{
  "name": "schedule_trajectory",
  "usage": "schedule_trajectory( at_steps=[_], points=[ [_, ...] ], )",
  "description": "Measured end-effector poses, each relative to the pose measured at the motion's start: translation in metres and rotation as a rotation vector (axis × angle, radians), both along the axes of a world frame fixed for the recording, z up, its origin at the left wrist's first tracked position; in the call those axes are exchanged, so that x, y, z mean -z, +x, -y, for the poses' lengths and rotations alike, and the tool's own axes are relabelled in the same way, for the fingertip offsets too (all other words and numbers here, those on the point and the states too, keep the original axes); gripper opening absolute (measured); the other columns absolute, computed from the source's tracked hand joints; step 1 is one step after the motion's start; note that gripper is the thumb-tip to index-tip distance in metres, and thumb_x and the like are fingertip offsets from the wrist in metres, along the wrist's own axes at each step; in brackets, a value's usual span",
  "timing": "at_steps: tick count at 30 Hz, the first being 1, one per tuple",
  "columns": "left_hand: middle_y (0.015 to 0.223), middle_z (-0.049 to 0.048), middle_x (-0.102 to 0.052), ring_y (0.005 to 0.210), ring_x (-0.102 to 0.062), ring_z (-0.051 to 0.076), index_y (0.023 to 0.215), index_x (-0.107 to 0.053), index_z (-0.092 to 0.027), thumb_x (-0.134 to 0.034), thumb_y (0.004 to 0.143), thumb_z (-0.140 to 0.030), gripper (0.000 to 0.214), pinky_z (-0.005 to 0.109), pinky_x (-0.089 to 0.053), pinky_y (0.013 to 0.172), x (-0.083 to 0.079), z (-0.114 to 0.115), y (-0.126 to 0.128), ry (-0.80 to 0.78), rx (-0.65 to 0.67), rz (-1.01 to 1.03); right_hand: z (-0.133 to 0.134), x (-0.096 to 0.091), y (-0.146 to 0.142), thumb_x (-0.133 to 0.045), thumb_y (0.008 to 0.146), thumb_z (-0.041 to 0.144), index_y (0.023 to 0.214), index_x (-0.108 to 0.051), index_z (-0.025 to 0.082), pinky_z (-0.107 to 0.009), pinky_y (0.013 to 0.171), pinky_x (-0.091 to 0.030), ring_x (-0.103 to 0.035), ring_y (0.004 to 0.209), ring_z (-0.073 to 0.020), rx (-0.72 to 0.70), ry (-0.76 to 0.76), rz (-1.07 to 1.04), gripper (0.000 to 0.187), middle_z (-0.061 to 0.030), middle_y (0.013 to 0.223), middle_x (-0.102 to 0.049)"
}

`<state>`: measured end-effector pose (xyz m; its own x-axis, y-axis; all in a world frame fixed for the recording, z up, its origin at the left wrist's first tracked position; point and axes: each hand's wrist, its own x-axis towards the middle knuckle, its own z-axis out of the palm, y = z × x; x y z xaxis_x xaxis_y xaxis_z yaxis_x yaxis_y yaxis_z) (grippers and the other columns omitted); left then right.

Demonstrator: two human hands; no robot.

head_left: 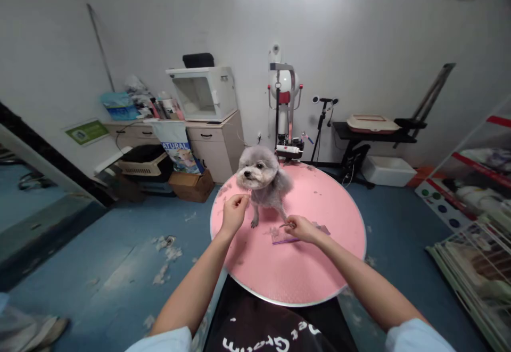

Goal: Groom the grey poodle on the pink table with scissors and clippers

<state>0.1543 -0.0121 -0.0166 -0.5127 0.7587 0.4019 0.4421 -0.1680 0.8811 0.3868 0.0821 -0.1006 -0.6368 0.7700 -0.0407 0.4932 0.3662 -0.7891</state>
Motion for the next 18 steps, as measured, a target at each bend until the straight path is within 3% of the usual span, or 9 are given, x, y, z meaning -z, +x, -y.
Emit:
schedule_trajectory(
  at_steps=[1,4,9,14,18],
  points=[
    [0.06,0.001,-0.055,0.061,-0.051,0.014,0.06,-0.061,-0.017,-0.057,0.079,-0.039,0.029,0.025,-0.039,0.059,-0.001,-0.002,0.001,-0.018,0.014,0.083,-0.01,0.001,0.015,-0.064,0.062,0.018,0.076,-0.058,0.019,-0.026,0.059,-0.039,-0.055,0.059,-0.0145,-0.014,0.087,0.199,0.015,0.0021,0.061,-0.057],
    [0.052,-0.0018,-0.046,0.051,-0.039,0.01,0.053,-0.052,-0.017,-0.06,0.075,-0.043,0.035,0.023,-0.029,0.05,-0.014,-0.011,0.0,-0.017,-0.009,0.302,-0.031,-0.002,0.043,-0.068,0.049,0.008,0.073,-0.061,0.02,-0.028,0.056,-0.034,-0.053,0.054,-0.0157,-0.016,0.193,0.449,0.027,0.0006,0.058,-0.058],
    [0.048,-0.0034,-0.041,0.048,-0.032,0.008,0.05,-0.048,-0.018,-0.065,0.065,-0.04,0.032,0.023,-0.023,0.047,-0.022,-0.018,-0.009,-0.025,0.013,0.503,-0.034,-0.007,0.05,-0.072,0.043,0.01,0.056,-0.058,0.022,-0.031,0.054,-0.033,-0.05,0.051,-0.0164,-0.115,0.271,0.564,0.023,-0.0012,0.054,-0.056],
    [0.047,-0.004,-0.037,0.049,-0.031,0.008,0.049,-0.044,-0.018,-0.063,0.065,-0.044,0.036,0.023,-0.022,0.048,-0.013,-0.011,0.012,0.0,0.074,0.478,-0.009,-0.014,0.069,-0.065,0.055,0.011,0.047,-0.05,0.023,-0.033,0.061,-0.035,-0.048,0.054,-0.0161,-0.165,0.318,0.529,0.021,-0.0021,0.052,-0.052],
    [0.048,-0.0041,-0.037,0.05,-0.031,0.008,0.05,-0.045,-0.017,-0.063,0.068,-0.044,0.036,0.023,-0.022,0.048,-0.011,-0.005,0.025,0.006,0.102,0.423,0.042,-0.012,0.089,-0.061,0.065,0.018,0.058,-0.053,0.022,-0.03,0.058,-0.035,-0.046,0.056,-0.0145,-0.094,0.285,0.353,0.012,-0.0022,0.061,-0.055]
  ],
)
